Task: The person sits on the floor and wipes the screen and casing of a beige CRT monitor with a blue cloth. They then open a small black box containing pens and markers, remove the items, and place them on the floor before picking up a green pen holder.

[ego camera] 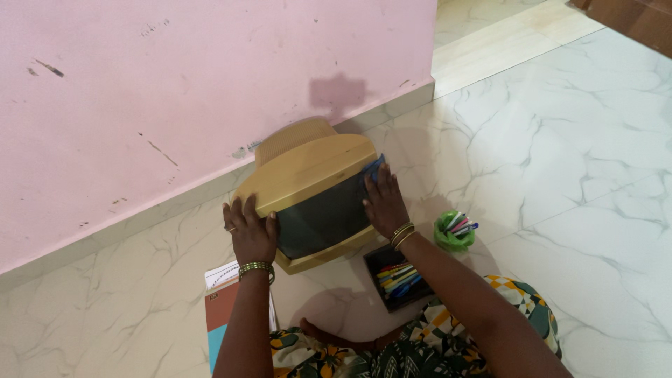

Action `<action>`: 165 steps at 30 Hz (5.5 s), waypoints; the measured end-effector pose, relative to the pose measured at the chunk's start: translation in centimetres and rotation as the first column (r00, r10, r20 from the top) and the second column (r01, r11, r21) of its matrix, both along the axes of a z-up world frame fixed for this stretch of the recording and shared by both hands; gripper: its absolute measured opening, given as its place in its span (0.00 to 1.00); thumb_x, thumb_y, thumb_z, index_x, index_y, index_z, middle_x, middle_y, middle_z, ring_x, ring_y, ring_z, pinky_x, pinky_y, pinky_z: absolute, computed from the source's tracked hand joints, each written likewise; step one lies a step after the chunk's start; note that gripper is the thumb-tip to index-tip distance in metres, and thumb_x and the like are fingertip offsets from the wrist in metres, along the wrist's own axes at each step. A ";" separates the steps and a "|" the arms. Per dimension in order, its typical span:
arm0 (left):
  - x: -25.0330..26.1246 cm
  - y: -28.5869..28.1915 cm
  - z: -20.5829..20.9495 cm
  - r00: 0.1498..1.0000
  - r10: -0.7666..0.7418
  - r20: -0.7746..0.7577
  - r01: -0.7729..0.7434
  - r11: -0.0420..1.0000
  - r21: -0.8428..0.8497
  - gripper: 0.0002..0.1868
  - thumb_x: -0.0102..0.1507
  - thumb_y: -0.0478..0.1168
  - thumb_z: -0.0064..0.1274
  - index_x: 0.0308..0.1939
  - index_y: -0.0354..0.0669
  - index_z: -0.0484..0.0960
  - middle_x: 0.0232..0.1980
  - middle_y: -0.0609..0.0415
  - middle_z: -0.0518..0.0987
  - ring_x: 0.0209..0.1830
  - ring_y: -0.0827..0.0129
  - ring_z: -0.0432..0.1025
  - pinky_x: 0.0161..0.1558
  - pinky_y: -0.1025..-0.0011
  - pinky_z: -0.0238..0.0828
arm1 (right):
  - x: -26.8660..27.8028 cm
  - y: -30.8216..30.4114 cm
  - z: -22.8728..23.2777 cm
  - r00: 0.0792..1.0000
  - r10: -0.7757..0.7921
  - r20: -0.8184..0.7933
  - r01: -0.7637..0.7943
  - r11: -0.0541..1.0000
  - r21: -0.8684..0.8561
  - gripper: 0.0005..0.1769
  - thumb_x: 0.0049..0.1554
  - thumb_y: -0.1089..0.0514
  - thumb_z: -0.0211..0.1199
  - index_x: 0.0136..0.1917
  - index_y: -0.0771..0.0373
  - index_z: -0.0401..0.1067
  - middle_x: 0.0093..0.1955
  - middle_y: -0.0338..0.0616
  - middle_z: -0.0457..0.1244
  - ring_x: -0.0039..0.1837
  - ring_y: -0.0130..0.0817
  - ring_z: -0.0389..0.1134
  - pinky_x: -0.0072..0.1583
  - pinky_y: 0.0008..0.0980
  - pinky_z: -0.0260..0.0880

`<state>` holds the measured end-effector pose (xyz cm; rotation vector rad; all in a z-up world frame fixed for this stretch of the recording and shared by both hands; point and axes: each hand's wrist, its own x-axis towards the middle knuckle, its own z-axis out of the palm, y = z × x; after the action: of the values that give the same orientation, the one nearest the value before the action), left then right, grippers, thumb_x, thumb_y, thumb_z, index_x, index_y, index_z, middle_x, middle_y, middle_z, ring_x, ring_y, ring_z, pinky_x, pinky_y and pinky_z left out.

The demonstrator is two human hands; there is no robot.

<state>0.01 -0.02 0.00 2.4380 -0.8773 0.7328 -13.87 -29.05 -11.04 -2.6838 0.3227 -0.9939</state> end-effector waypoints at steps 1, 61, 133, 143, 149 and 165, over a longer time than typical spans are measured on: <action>0.0 0.0 0.0 1.000 0.005 -0.010 -0.005 1.000 0.001 0.33 0.67 0.51 0.53 0.73 0.46 0.63 0.76 0.34 0.58 0.79 0.30 0.45 0.73 0.41 0.53 | 0.1 -0.1 0.1 0.998 0.022 0.062 -0.025 0.999 0.043 0.38 0.65 0.51 0.52 0.81 0.71 0.48 0.85 0.72 0.30 0.86 0.65 0.31 0.81 0.59 0.35; 0.2 -0.3 -1.3 1.000 0.023 0.009 -0.023 1.000 -0.013 0.33 0.68 0.51 0.52 0.74 0.46 0.62 0.75 0.37 0.56 0.80 0.32 0.44 0.73 0.40 0.53 | -0.8 -0.6 -12.7 0.872 -0.218 -0.438 0.397 0.839 0.373 0.27 0.61 0.47 0.66 0.67 0.63 0.67 0.65 0.51 0.64 0.60 0.47 0.69 0.64 0.49 0.65; -0.3 -0.6 -0.6 0.999 0.027 0.033 -0.026 0.999 -0.022 0.32 0.69 0.51 0.51 0.74 0.47 0.63 0.76 0.36 0.57 0.80 0.32 0.45 0.73 0.42 0.56 | -1.6 5.4 -7.9 0.965 0.182 0.188 -0.208 0.969 0.132 0.24 0.53 0.64 0.63 0.64 0.63 0.69 0.84 0.67 0.35 0.84 0.68 0.36 0.78 0.60 0.46; -0.1 -0.5 -0.8 0.998 0.032 0.046 -0.032 0.999 -0.006 0.32 0.68 0.51 0.52 0.74 0.47 0.63 0.75 0.37 0.58 0.79 0.31 0.45 0.71 0.42 0.60 | -1.7 5.2 -7.2 0.921 0.097 0.376 -0.271 0.853 0.446 0.26 0.60 0.60 0.55 0.69 0.73 0.58 0.79 0.62 0.47 0.80 0.60 0.49 0.74 0.50 0.58; -0.1 -0.5 -0.7 0.998 0.031 0.047 -0.031 0.999 -0.010 0.32 0.69 0.51 0.52 0.74 0.48 0.63 0.75 0.36 0.58 0.79 0.31 0.45 0.71 0.41 0.58 | -1.6 5.5 -6.0 0.974 0.084 0.211 -0.143 0.948 0.284 0.28 0.59 0.61 0.52 0.72 0.69 0.60 0.80 0.61 0.48 0.83 0.59 0.47 0.79 0.51 0.52; 0.1 -0.5 -0.7 0.998 0.054 0.017 -0.054 0.998 -0.011 0.32 0.67 0.52 0.52 0.72 0.49 0.64 0.75 0.37 0.58 0.79 0.32 0.45 0.71 0.40 0.56 | 1.0 3.7 1.5 0.999 -0.013 0.046 0.009 0.997 0.081 0.39 0.59 0.51 0.61 0.76 0.74 0.55 0.84 0.64 0.37 0.85 0.58 0.34 0.80 0.60 0.35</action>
<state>0.09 -0.57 -0.74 2.4581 -0.8147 0.7768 -12.84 -25.33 -9.54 -2.5852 0.3605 -1.0230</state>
